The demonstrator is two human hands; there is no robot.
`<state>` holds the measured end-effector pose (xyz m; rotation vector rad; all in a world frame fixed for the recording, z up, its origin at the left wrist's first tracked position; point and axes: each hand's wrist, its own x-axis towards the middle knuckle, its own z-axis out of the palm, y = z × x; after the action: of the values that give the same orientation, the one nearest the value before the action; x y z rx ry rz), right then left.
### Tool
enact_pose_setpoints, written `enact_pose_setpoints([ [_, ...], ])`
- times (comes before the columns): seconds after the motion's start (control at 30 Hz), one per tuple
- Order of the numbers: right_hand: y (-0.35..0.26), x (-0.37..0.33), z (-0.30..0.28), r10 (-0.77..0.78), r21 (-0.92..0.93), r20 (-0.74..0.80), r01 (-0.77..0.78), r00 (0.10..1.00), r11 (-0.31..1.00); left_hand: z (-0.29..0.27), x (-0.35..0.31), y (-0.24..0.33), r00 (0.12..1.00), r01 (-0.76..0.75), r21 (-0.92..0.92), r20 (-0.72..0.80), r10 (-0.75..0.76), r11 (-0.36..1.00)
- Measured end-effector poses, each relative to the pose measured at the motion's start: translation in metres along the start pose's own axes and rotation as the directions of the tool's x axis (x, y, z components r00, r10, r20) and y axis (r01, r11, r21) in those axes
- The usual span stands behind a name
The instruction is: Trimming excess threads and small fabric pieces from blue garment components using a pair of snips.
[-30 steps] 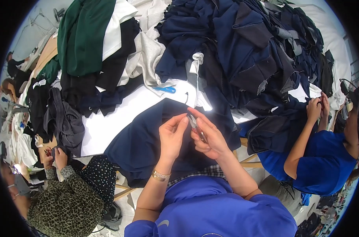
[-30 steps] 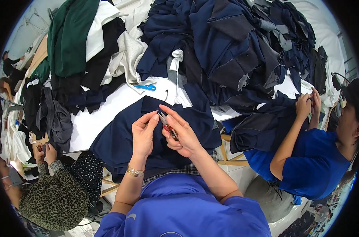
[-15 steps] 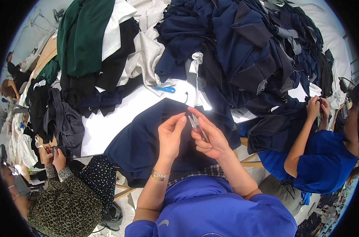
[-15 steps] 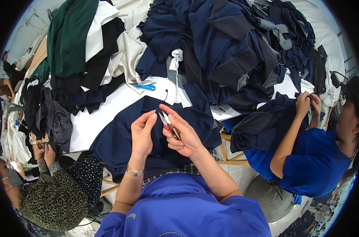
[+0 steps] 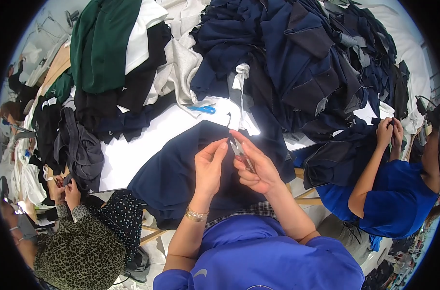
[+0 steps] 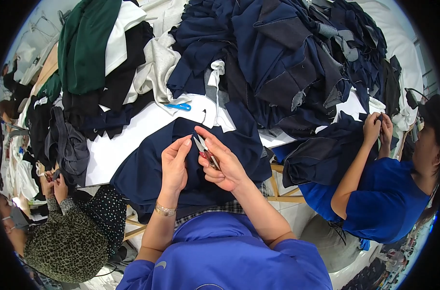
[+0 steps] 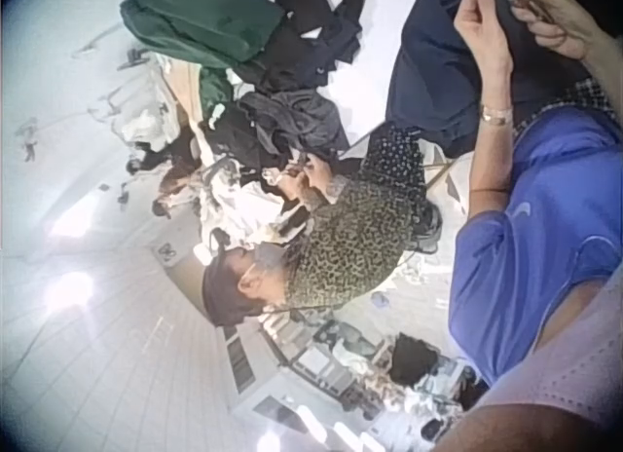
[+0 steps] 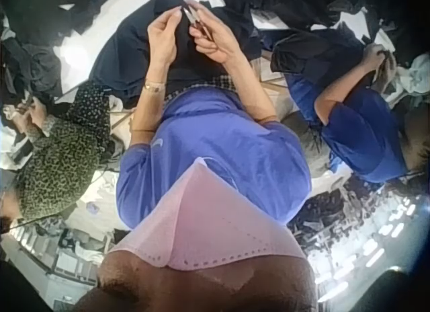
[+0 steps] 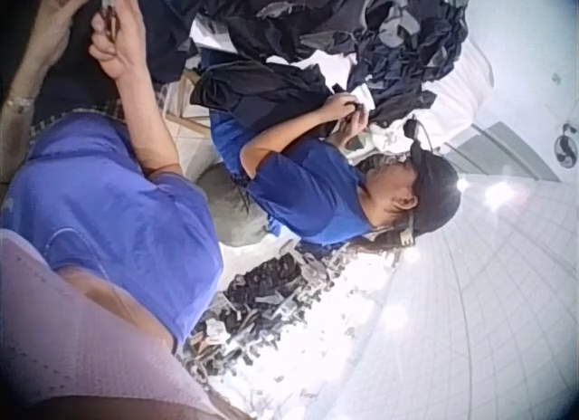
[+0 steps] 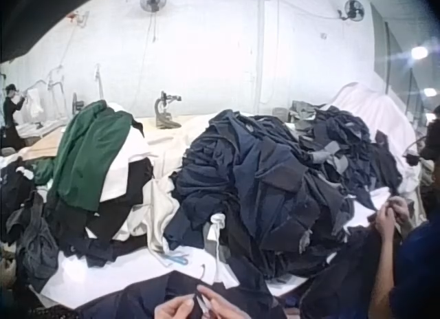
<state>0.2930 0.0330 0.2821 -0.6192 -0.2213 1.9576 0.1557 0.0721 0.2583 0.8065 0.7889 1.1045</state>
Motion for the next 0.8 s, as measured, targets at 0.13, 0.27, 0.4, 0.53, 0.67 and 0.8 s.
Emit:
enact_pose_setpoints([
  [0.13,-0.0008,0.0000,0.0004,0.007,0.018,0.008,-0.008,1.000,1.000,0.0010,0.0006,0.0000,1.000,0.003,0.008,-0.001,-0.003,1.000],
  [0.27,-0.0012,0.0010,0.0000,0.002,0.049,0.022,-0.003,1.000,0.999,0.0018,0.0002,0.0002,1.000,-0.010,0.033,0.007,0.010,0.999],
  [0.4,-0.0024,0.0023,0.0001,-0.015,0.057,0.023,0.014,1.000,0.998,0.0023,-0.0010,-0.0011,1.000,-0.025,0.066,0.018,0.023,0.997],
  [0.53,-0.0018,0.0031,0.0016,-0.039,0.043,0.002,0.039,0.999,0.998,0.0014,0.0000,-0.0023,0.999,-0.028,0.069,0.017,0.027,0.997],
  [0.67,-0.0013,0.0056,-0.0010,-0.134,-0.049,-0.043,0.132,0.990,0.990,-0.0008,0.0001,-0.0053,1.000,-0.020,0.097,0.021,0.018,0.995],
  [0.8,-0.0093,0.0039,-0.0002,-0.198,-0.029,-0.061,0.197,0.978,0.980,-0.0003,-0.0003,-0.0023,1.000,-0.007,0.083,-0.027,0.009,0.997],
])
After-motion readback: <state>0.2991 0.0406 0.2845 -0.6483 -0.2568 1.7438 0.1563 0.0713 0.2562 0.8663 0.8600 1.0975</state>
